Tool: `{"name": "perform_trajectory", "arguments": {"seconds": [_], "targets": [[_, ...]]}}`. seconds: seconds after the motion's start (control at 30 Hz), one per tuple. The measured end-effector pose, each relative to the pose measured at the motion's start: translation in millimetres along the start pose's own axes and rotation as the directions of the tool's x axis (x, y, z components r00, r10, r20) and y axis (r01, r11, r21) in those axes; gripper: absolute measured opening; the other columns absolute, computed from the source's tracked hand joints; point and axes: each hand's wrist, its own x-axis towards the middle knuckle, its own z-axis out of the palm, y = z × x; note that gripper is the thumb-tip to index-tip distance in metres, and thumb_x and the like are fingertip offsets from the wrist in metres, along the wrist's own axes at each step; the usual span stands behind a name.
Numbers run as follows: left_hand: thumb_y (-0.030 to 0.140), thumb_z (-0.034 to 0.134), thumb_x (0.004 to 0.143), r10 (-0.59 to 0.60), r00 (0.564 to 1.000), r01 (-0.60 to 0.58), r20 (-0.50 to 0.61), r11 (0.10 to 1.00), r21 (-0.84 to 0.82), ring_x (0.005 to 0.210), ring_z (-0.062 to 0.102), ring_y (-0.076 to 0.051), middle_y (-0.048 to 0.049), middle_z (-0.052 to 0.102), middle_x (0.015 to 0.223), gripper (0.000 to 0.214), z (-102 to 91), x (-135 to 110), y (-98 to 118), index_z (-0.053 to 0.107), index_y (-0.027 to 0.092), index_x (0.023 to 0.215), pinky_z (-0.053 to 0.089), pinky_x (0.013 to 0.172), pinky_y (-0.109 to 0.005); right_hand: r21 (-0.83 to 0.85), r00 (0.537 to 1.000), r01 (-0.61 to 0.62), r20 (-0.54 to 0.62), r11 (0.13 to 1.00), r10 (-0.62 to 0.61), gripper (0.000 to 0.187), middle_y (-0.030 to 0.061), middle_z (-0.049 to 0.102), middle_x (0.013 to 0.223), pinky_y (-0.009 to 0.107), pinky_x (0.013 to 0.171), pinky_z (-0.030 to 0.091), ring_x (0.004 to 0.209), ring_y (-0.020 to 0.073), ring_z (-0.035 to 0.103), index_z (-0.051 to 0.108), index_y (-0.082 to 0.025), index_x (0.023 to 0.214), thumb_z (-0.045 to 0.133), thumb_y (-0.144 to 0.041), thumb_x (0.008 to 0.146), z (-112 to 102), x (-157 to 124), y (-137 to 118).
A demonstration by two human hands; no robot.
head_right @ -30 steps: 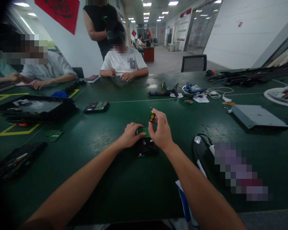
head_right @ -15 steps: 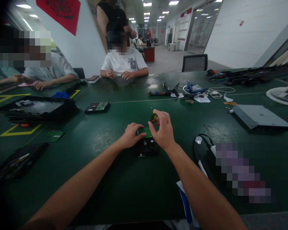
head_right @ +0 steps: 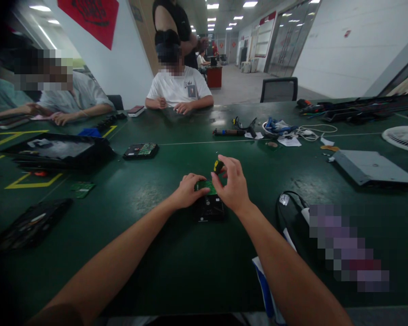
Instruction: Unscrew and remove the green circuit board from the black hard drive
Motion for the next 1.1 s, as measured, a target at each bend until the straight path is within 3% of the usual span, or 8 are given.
{"name": "perform_trajectory", "arguments": {"seconds": [0.13, 0.33, 0.53, 0.73, 0.93, 1.1], "targets": [[0.052, 0.066, 0.091, -0.006, 1.000, 0.006, -0.010, 1.000, 0.002, 0.123, 0.052, -0.033, -0.0122, 0.059, 0.129, 0.051, 0.5, -0.2, 0.5, 0.062, 0.024, 0.133, 0.042, 0.105, -0.049, -0.002, 1.000, 0.003, 0.014, 1.000, -0.003, 0.063, 0.0132, 0.057, 0.134, 0.045, 0.081, 0.065, 0.092, 0.0226, 0.068, 0.041, -0.028, 0.149, 0.063, -0.018, 0.091, 0.2, -0.5, 0.5], [0.053, 0.066, 0.091, -0.007, 1.000, 0.007, -0.008, 1.000, 0.015, 0.123, 0.052, -0.033, -0.0111, 0.060, 0.128, 0.050, 2.4, 0.4, -0.8, 0.062, 0.026, 0.132, 0.042, 0.105, -0.049, -0.018, 1.000, -0.002, -0.016, 1.000, 0.002, 0.062, 0.0113, 0.057, 0.131, 0.043, 0.072, 0.066, 0.084, 0.0208, 0.067, 0.045, -0.030, 0.147, 0.068, -0.022, 0.090, -1.8, 0.0, 1.4], [0.053, 0.066, 0.090, -0.005, 1.000, 0.005, -0.014, 1.000, 0.011, 0.123, 0.052, -0.033, -0.0115, 0.059, 0.129, 0.051, 3.2, 0.8, -1.7, 0.062, 0.025, 0.132, 0.042, 0.106, -0.048, -0.011, 0.999, 0.044, 0.023, 0.999, -0.043, 0.063, 0.0118, 0.057, 0.138, 0.046, 0.083, 0.066, 0.103, 0.0259, 0.067, 0.042, -0.032, 0.151, 0.062, -0.018, 0.094, -4.1, 1.8, -1.9], [0.054, 0.066, 0.090, -0.006, 1.000, 0.006, -0.004, 1.000, 0.007, 0.122, 0.052, -0.033, -0.0114, 0.059, 0.129, 0.052, 2.2, 1.0, -0.8, 0.061, 0.024, 0.133, 0.042, 0.105, -0.049, -0.028, 1.000, 0.019, -0.019, 0.999, -0.019, 0.060, 0.0113, 0.057, 0.129, 0.043, 0.071, 0.065, 0.091, 0.0231, 0.066, 0.045, -0.031, 0.147, 0.068, -0.022, 0.092, -2.7, 0.7, -1.7], [0.053, 0.065, 0.090, -0.010, 1.000, 0.010, -0.003, 1.000, 0.002, 0.122, 0.052, -0.033, -0.0119, 0.059, 0.129, 0.050, 1.4, 0.3, 0.8, 0.062, 0.025, 0.132, 0.042, 0.105, -0.049, -0.015, 1.000, 0.017, 0.019, 1.000, -0.017, 0.063, 0.0120, 0.057, 0.135, 0.045, 0.085, 0.064, 0.096, 0.0232, 0.068, 0.039, -0.030, 0.153, 0.060, -0.018, 0.095, -1.4, -0.3, -2.5], [0.053, 0.065, 0.090, -0.010, 1.000, 0.010, -0.011, 1.000, 0.005, 0.122, 0.052, -0.033, -0.0120, 0.059, 0.129, 0.051, 1.1, -0.4, 1.1, 0.062, 0.024, 0.132, 0.042, 0.105, -0.049, -0.022, 0.999, 0.023, -0.027, 0.999, -0.023, 0.060, 0.0114, 0.056, 0.129, 0.039, 0.070, 0.065, 0.091, 0.0216, 0.066, 0.045, -0.029, 0.147, 0.067, -0.021, 0.092, -1.2, -0.4, -1.8]]}}
